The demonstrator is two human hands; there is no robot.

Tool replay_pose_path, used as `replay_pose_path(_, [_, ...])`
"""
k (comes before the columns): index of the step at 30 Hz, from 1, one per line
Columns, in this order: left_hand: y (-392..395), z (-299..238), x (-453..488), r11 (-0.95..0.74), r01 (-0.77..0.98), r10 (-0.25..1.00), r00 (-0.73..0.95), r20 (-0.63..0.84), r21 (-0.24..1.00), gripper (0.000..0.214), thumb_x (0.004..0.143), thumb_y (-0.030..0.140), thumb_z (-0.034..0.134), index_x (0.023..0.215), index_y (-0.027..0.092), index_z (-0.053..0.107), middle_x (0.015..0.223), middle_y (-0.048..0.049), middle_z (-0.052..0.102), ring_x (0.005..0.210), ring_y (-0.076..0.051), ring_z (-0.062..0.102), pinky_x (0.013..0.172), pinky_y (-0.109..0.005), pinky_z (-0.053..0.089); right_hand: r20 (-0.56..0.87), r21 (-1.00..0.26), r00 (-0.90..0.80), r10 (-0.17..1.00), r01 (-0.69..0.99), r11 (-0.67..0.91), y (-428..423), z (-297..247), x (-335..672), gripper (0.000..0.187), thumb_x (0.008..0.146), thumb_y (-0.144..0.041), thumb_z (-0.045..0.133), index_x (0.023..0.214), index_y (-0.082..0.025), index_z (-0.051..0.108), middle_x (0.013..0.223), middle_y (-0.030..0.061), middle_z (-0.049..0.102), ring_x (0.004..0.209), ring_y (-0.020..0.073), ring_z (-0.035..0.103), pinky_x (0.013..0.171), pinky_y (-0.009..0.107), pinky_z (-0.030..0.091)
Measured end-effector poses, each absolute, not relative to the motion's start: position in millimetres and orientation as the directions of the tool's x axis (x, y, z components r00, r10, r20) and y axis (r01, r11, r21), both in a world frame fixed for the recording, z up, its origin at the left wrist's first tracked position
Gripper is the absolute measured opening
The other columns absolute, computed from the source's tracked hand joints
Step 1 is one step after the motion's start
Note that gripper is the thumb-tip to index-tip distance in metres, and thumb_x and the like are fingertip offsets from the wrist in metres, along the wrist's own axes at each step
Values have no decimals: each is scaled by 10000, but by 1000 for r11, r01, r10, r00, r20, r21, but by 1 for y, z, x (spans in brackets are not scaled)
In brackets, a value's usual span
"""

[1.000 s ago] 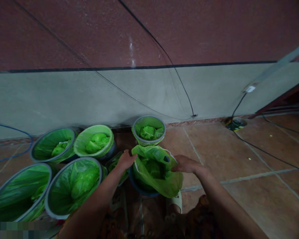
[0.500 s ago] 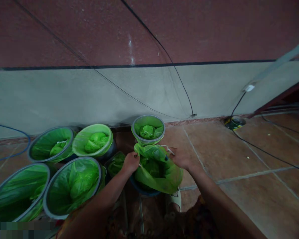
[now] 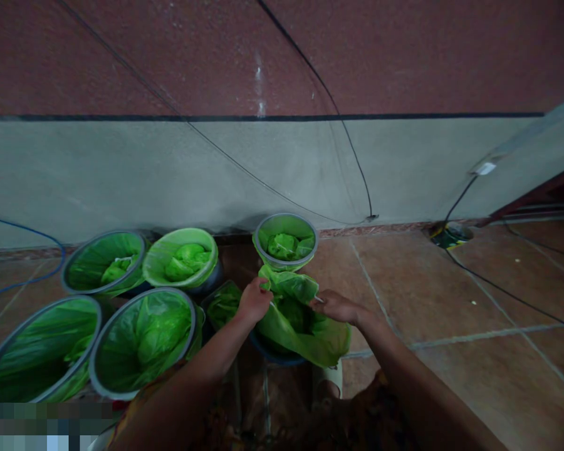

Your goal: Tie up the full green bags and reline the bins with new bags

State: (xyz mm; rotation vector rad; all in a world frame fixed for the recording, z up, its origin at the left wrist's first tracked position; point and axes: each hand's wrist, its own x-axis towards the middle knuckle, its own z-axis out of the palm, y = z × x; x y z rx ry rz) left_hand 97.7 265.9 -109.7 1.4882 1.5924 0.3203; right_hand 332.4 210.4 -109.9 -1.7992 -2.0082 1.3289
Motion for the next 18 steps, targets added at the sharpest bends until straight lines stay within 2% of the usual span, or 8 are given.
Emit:
replay_pose_path(2, [264, -107, 102, 311, 532, 890, 127, -437, 788, 491, 751, 104, 574, 1241, 126, 569, 757, -9, 694, 697, -141, 673, 649, -217, 482, -432, -617, -236, 871, 782, -94, 211, -108, 331, 234, 818, -245, 486, 618, -166, 576, 596, -16, 529, 610, 121, 467, 597, 231, 375])
replay_pose_path(4, [260, -104, 106, 358, 364, 888, 151, -434, 860, 450, 750, 113, 575, 1198, 150, 591, 681, 27, 642, 642, -122, 656, 624, -207, 468, -409, -604, -199, 890, 791, -100, 211, -105, 327, 341, 886, -344, 447, 617, -167, 558, 587, -9, 515, 582, 117, 453, 570, 236, 355])
replay_pose_path(7, [253, -101, 114, 409, 174, 852, 280, -444, 896, 241, 741, 205, 626, 969, 146, 677, 656, 26, 612, 558, -93, 592, 575, -203, 436, -358, -589, -225, 906, 807, -32, 207, -102, 317, 403, 935, -425, 395, 712, -160, 601, 670, 24, 592, 629, 139, 516, 606, 251, 382])
replay_pose_path(9, [248, -101, 120, 442, 180, 801, 363, -477, 879, 195, 749, 321, 648, 793, 133, 680, 660, 6, 618, 496, -75, 525, 521, -207, 393, -330, -520, -253, 909, 853, 49, 203, -102, 307, 347, 938, -378, 411, 807, -152, 639, 783, 65, 657, 730, 173, 582, 683, 271, 413])
replay_pose_path(12, [241, -107, 128, 386, 310, 774, 404, -488, 869, 365, 780, 457, 606, 589, 146, 617, 547, 11, 552, 448, -76, 444, 468, -222, 318, -311, -449, -308, 899, 881, 147, 195, -103, 292, 258, 919, -285, 452, 948, -148, 669, 961, 109, 698, 907, 219, 629, 810, 301, 434])
replay_pose_path(15, [238, -114, 133, 314, 364, 792, 408, -453, 877, 314, 773, 384, 601, 551, 164, 621, 494, 25, 501, 478, -95, 435, 478, -233, 309, -288, -477, -353, 890, 859, 186, 189, -104, 281, 255, 867, -224, 523, 1065, -148, 665, 1112, 123, 685, 1038, 242, 620, 908, 320, 432])
replay_pose_path(18, [239, -121, 133, 307, 356, 815, 381, -437, 883, 162, 732, 249, 606, 630, 165, 699, 540, 25, 550, 525, -100, 462, 506, -229, 331, -288, -508, -329, 899, 849, 148, 188, -104, 281, 230, 802, -191, 581, 1000, -165, 697, 1052, 109, 701, 1020, 256, 625, 909, 344, 442])
